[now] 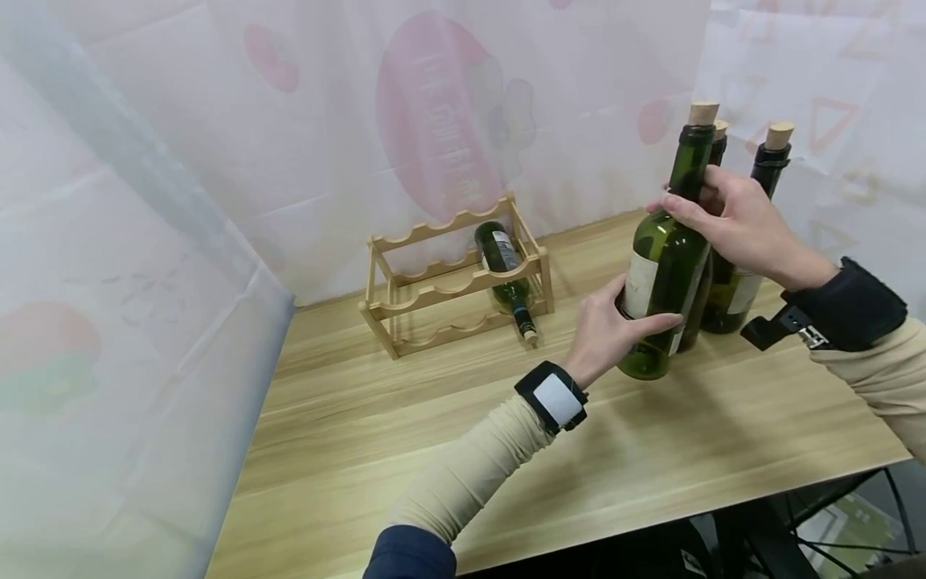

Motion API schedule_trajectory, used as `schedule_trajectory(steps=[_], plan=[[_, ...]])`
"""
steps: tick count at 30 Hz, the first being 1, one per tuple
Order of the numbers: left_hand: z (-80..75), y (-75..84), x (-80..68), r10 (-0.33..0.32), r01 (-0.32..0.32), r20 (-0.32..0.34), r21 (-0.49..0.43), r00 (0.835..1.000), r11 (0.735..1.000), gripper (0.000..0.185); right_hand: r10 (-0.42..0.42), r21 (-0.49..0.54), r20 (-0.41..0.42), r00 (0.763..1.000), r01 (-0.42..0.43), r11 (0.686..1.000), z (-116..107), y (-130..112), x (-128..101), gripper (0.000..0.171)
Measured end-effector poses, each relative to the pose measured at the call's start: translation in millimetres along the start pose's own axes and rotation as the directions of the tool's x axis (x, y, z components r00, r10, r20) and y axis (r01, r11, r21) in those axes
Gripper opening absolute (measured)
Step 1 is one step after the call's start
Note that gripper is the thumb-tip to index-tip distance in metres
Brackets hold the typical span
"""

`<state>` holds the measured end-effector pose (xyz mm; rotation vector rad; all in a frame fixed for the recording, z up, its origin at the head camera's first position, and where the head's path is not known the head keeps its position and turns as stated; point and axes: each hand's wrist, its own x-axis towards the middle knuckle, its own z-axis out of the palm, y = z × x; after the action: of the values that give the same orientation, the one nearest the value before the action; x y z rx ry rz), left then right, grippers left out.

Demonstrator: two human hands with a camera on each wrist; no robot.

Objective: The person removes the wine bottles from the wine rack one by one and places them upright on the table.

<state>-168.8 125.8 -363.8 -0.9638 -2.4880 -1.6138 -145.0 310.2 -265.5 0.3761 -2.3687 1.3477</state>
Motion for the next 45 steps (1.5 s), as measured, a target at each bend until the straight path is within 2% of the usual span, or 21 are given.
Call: schedule_trajectory(steps=[6,13,19,27,32,39,45], plan=[[6.8,6.3,0.3,0.011,-0.010,0.032,-0.026,0.999,1.000,0.055,-0.025,0.006,-0.013,1.000,0.025,1.000,-7,0,-4,0.018],[17.0,10.9,2.2,0.009,-0.007,0.041,-0.036,0.999,0.999,0.052,0.021,0.037,-0.004,1.000,-0.021,0.999,-19,2,-12,0.024],[25.2,15.2,3.6,0.021,-0.019,0.053,-0.029,0.998,0.999,0.053,0.024,0.000,-0.021,1.000,-0.024,1.000,-27,3,-17,0.022],[38.7,20.8,4.7,0.017,-0.014,0.081,-0.036,0.997,0.999,0.054,0.131,-0.060,-0.025,0.991,-0.132,0.989,-39,5,-27,0.019],[47.1,22.7,5.2,0.011,-0.010,0.086,-0.021,0.996,1.000,0.049,0.134,-0.072,-0.036,0.990,-0.136,0.988,-44,7,-32,0.021],[57.3,22.9,8.5,0.040,-0.041,0.079,0.016,0.996,0.999,0.051,0.124,-0.131,-0.039,0.991,-0.128,0.983,-52,10,-35,0.029],[66.3,21.9,11.0,0.019,-0.019,0.096,0.003,0.995,1.000,0.054,0.135,-0.145,-0.036,0.990,-0.139,0.980,-56,16,-37,0.038]])
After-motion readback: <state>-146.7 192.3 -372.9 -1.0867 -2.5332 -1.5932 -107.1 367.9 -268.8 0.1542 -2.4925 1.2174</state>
